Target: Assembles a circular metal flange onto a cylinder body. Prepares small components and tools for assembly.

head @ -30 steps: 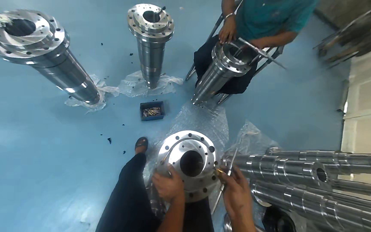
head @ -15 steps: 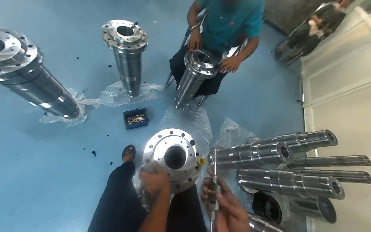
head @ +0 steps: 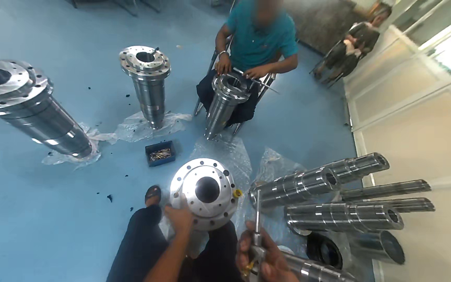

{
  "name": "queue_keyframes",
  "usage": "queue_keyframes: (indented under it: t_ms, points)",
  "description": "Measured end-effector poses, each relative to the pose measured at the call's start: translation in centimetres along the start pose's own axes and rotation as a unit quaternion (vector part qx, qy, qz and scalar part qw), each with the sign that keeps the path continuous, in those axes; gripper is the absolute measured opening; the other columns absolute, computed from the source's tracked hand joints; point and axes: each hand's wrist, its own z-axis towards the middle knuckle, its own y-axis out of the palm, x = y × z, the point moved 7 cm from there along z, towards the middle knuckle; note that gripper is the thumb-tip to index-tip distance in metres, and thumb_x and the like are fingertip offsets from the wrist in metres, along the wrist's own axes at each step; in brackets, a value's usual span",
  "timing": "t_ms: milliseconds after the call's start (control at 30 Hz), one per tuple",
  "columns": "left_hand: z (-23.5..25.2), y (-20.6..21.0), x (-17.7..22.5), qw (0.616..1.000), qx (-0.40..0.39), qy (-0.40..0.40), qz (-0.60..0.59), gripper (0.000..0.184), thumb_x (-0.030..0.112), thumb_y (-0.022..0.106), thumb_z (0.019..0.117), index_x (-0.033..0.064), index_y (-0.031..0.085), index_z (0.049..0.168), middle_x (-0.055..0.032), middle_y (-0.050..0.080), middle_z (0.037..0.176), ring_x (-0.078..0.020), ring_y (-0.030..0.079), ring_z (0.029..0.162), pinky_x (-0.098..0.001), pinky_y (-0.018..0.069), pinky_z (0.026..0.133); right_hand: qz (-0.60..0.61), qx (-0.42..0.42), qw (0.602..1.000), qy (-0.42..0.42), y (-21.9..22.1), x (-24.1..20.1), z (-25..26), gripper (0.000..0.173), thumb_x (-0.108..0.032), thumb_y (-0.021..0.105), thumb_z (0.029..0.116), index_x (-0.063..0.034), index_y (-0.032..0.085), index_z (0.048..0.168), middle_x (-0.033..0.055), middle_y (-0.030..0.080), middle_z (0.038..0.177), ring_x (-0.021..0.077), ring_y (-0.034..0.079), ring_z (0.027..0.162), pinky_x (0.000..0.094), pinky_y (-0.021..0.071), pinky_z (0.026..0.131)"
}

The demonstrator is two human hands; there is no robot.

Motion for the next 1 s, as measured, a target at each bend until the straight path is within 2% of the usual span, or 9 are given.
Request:
queue_keyframes:
  t_ms: [100, 200, 267, 333, 433, 600, 833, 933, 1000]
  points:
    - [1.0, -0.6, -0.5, 0.998, -0.063, -0.016, -0.005, 0.076, 0.044, 0.068, 0.0987, -0.0078, 0.041, 0.146, -0.0338, 0.050, 0.143, -0.0439, 0.052, 0.133, -0.0565, 0.0445, 0.108, 0.028, -0.021, 0.999, -0.003, 0.5, -0.1, -0.5, 0.050, -0.024, 0.070, 0.0956, -0.0134, 0.059, 0.143, 0.0058, 0.070, 0.121, 0.0129, 0.068, 0.099, 0.0246, 0.0561, 0.085]
    - [1.6, -2.3, -1.7, 0.992, -0.123, -0.027, 0.030, 0.075, 0.043, 0.069, 0.0977, -0.0081, 0.043, 0.147, -0.0364, 0.042, 0.148, -0.0473, 0.046, 0.136, -0.0594, 0.0419, 0.109, 0.060, -0.038, 0.997, -0.021, 1.0, -0.5, -1.1, 0.048, -0.025, 0.070, 0.0949, -0.0137, 0.061, 0.140, 0.0043, 0.070, 0.119, 0.0108, 0.069, 0.095, 0.0225, 0.0563, 0.079]
    - [2.0, -4.3, -2.7, 0.988, -0.142, 0.010, 0.062, 0.074, 0.038, 0.075, 0.0940, -0.0077, 0.046, 0.144, -0.0352, 0.046, 0.145, -0.0460, 0.050, 0.133, -0.0590, 0.0437, 0.108, 0.086, -0.051, 0.995, -0.030, 1.3, -0.8, -1.5, 0.046, -0.023, 0.069, 0.0953, -0.0139, 0.061, 0.140, 0.0035, 0.071, 0.118, 0.0100, 0.069, 0.092, 0.0218, 0.0562, 0.076]
    - [2.2, -6.7, -3.5, 0.981, -0.161, 0.069, 0.077, 0.067, 0.030, 0.075, 0.0933, -0.0081, 0.049, 0.141, -0.0335, 0.052, 0.138, -0.0443, 0.055, 0.126, -0.0588, 0.0461, 0.105, 0.105, -0.063, 0.992, -0.038, 1.4, -1.0, -1.7, 0.043, -0.022, 0.068, 0.0959, -0.0149, 0.063, 0.138, 0.0027, 0.072, 0.116, 0.0091, 0.069, 0.089, 0.0210, 0.0558, 0.074]
    - [2.0, -8.6, -4.5, 0.975, -0.194, 0.096, 0.042, 0.046, 0.023, 0.067, 0.0995, -0.0065, 0.054, 0.133, -0.0248, 0.064, 0.118, -0.0317, 0.068, 0.101, -0.0505, 0.0568, 0.089, 0.118, -0.077, 0.989, -0.043, 1.5, -1.1, -2.0, 0.038, -0.025, 0.068, 0.0967, -0.0152, 0.067, 0.133, 0.0026, 0.074, 0.112, 0.0088, 0.070, 0.085, 0.0213, 0.0565, 0.070]
    - [1.2, -8.1, -3.2, 0.958, -0.242, 0.154, 0.026, 0.026, 0.017, 0.063, 0.1017, -0.0033, 0.063, 0.119, -0.0150, 0.070, 0.099, -0.0204, 0.071, 0.082, -0.0396, 0.0606, 0.076, 0.099, -0.104, 0.989, -0.025, 2.0, -0.7, -1.6, 0.035, -0.027, 0.067, 0.0975, -0.0166, 0.069, 0.131, 0.0015, 0.075, 0.109, 0.0077, 0.071, 0.084, 0.0210, 0.0565, 0.070]
    - [1.4, -6.7, -3.6, 0.950, -0.288, 0.102, 0.061, 0.022, 0.017, 0.061, 0.1040, -0.0018, 0.064, 0.116, -0.0140, 0.070, 0.098, -0.0195, 0.070, 0.080, -0.0367, 0.0596, 0.073, 0.045, -0.110, 0.993, -0.013, 1.1, -0.3, -1.9, 0.035, -0.028, 0.068, 0.0978, -0.0164, 0.068, 0.131, 0.0027, 0.074, 0.111, 0.0078, 0.070, 0.083, 0.0218, 0.0568, 0.070]
    - [1.7, -6.3, -4.0, 0.947, -0.299, 0.095, 0.069, 0.022, 0.018, 0.061, 0.1037, -0.0003, 0.065, 0.115, -0.0131, 0.070, 0.098, -0.0191, 0.070, 0.081, -0.0366, 0.0596, 0.073, 0.004, -0.079, 0.997, -0.011, -0.6, -0.4, -2.4, 0.044, -0.028, 0.069, 0.0968, -0.0151, 0.063, 0.139, 0.0056, 0.072, 0.114, 0.0121, 0.070, 0.087, 0.0256, 0.0586, 0.074]
    - [1.9, -6.1, -4.1, 0.945, -0.301, 0.103, 0.081, 0.023, 0.019, 0.062, 0.1033, 0.0009, 0.065, 0.116, -0.0122, 0.070, 0.099, -0.0185, 0.070, 0.081, -0.0363, 0.0599, 0.073, -0.054, -0.013, 0.998, 0.002, -2.7, -0.6, -2.6, 0.049, -0.026, 0.070, 0.0963, -0.0140, 0.060, 0.143, 0.0068, 0.071, 0.117, 0.0142, 0.070, 0.093, 0.0285, 0.0596, 0.079]
